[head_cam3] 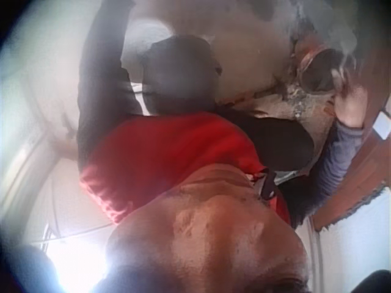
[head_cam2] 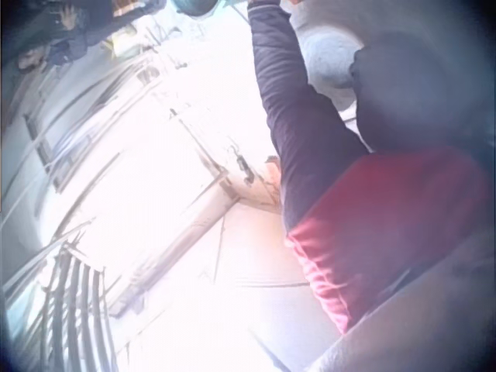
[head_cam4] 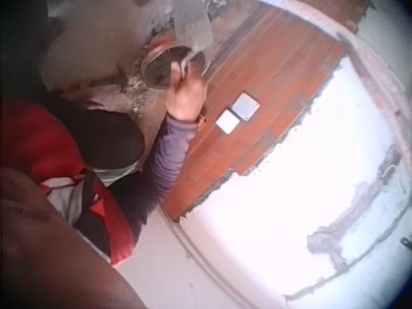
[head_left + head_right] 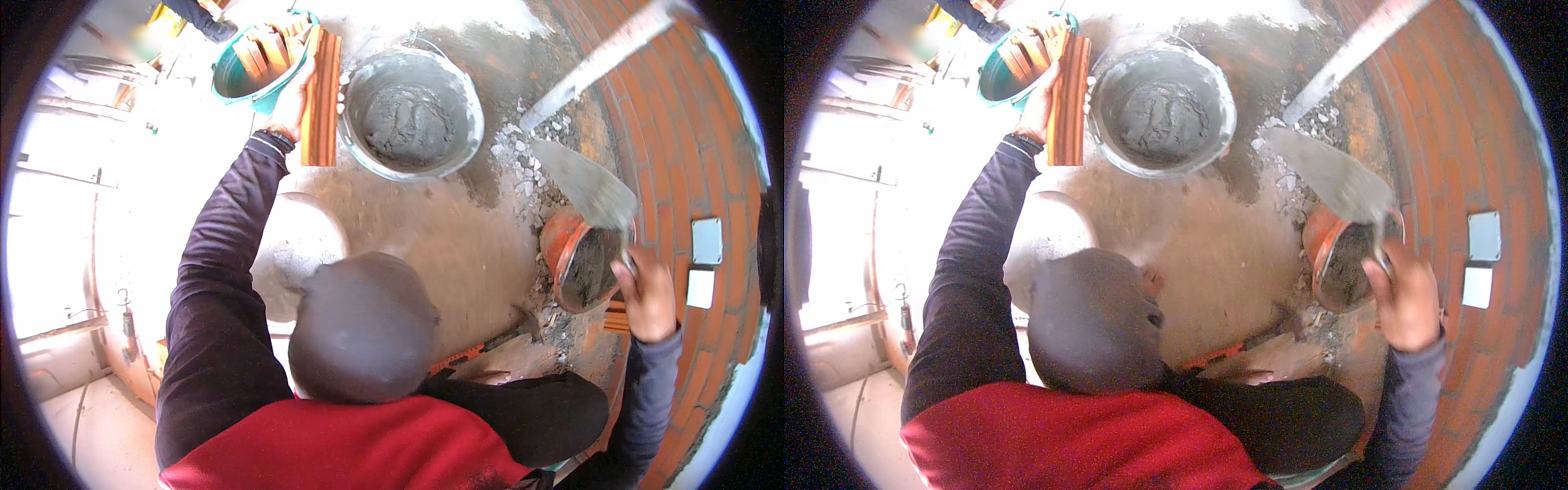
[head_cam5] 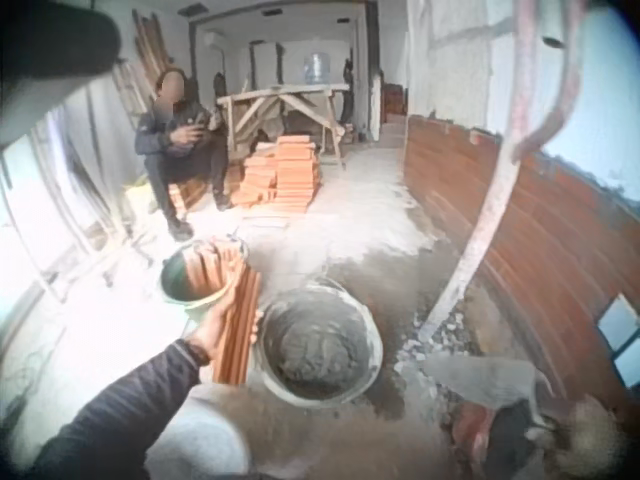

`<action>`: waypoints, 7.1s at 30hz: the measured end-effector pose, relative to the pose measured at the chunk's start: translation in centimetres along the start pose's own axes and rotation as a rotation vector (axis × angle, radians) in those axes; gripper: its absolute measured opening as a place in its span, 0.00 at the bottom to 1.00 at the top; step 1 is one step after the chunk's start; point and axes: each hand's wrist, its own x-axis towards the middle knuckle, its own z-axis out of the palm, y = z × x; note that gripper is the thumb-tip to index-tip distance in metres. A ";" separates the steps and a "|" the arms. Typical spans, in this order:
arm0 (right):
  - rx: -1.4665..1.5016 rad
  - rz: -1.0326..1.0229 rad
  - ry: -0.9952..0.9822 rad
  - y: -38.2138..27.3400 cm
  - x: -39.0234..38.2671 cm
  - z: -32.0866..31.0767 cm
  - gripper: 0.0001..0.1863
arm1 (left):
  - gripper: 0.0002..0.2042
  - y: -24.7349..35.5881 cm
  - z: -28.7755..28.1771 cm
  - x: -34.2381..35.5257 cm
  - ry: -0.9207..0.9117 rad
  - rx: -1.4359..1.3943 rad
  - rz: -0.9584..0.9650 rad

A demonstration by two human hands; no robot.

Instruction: The person applies mortar to a brick wall using a trowel and then applies mortar to individual bricks before placing them.

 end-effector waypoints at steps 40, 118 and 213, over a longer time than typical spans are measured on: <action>-0.374 -0.544 -0.595 -14.1 25.6 20.3 0.11 | 0.32 -3.9 -3.0 0.0 -0.071 -0.199 0.115; 0.783 0.324 -0.577 -12.7 15.0 1.9 0.21 | 0.33 -2.0 5.6 -5.7 -0.545 -0.644 -0.286; 0.313 0.262 -1.025 -12.6 25.2 16.9 0.14 | 0.25 -4.9 -0.2 -5.1 0.160 -0.641 -0.012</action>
